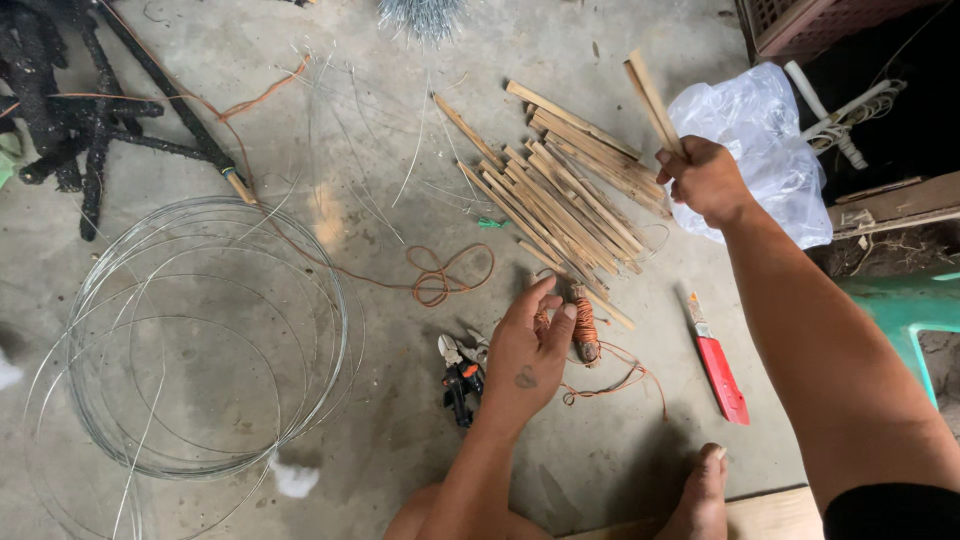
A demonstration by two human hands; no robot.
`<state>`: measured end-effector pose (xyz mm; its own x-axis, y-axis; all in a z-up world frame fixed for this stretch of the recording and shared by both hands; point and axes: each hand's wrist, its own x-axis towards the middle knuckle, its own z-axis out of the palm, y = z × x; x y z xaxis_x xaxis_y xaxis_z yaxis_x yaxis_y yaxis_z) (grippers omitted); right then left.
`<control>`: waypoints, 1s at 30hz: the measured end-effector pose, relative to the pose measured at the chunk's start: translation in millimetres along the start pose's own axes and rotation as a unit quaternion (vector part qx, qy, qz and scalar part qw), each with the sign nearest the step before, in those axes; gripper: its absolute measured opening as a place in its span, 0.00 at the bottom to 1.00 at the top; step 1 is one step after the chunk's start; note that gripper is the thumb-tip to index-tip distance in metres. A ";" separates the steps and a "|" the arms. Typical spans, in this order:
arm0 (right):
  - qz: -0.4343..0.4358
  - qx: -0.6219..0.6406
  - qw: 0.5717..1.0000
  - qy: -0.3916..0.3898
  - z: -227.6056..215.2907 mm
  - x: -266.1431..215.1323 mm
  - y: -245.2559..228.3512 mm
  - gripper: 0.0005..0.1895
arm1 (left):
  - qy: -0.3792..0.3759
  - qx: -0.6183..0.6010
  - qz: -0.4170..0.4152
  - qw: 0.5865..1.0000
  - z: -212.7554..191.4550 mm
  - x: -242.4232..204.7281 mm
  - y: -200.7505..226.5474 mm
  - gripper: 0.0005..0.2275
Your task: The person sits on the floor and uses a red utility knife to sharpen the ends of thin wooden sticks. They pick up sticks from a pile, shave the wood to create a point, and place the finished sticks aside.
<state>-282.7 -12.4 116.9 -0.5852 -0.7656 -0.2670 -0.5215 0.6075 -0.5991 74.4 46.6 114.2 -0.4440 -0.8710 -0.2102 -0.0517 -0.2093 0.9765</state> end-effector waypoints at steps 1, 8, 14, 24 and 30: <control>-0.013 -0.036 0.999 0.007 2.9 1.4 2.1 0.18 | 0.002 -0.001 -0.001 1.000 -0.1 -0.1 -0.4 0.24; -0.027 -0.244 0.969 -0.001 28.6 15.5 10.9 0.18 | -0.015 0.017 -0.021 1.000 0.2 1.6 4.3 0.25; 0.015 -0.163 0.985 -0.043 28.1 6.6 6.9 0.16 | -0.015 0.021 -0.019 0.999 -0.2 0.9 5.1 0.25; -0.010 0.169 0.976 -0.138 6.9 -1.1 10.6 0.06 | -0.009 0.014 -0.009 1.000 0.9 1.1 2.0 0.25; 0.027 0.328 0.926 -0.186 10.5 -17.0 4.4 0.06 | -0.006 0.015 -0.010 1.000 1.0 2.2 -0.3 0.24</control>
<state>-268.5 1.1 110.8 -0.2822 -0.8314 -0.4787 0.0636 0.4817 -0.8740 72.5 45.2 113.5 -0.4531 -0.8614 -0.2296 -0.0883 -0.2129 0.9731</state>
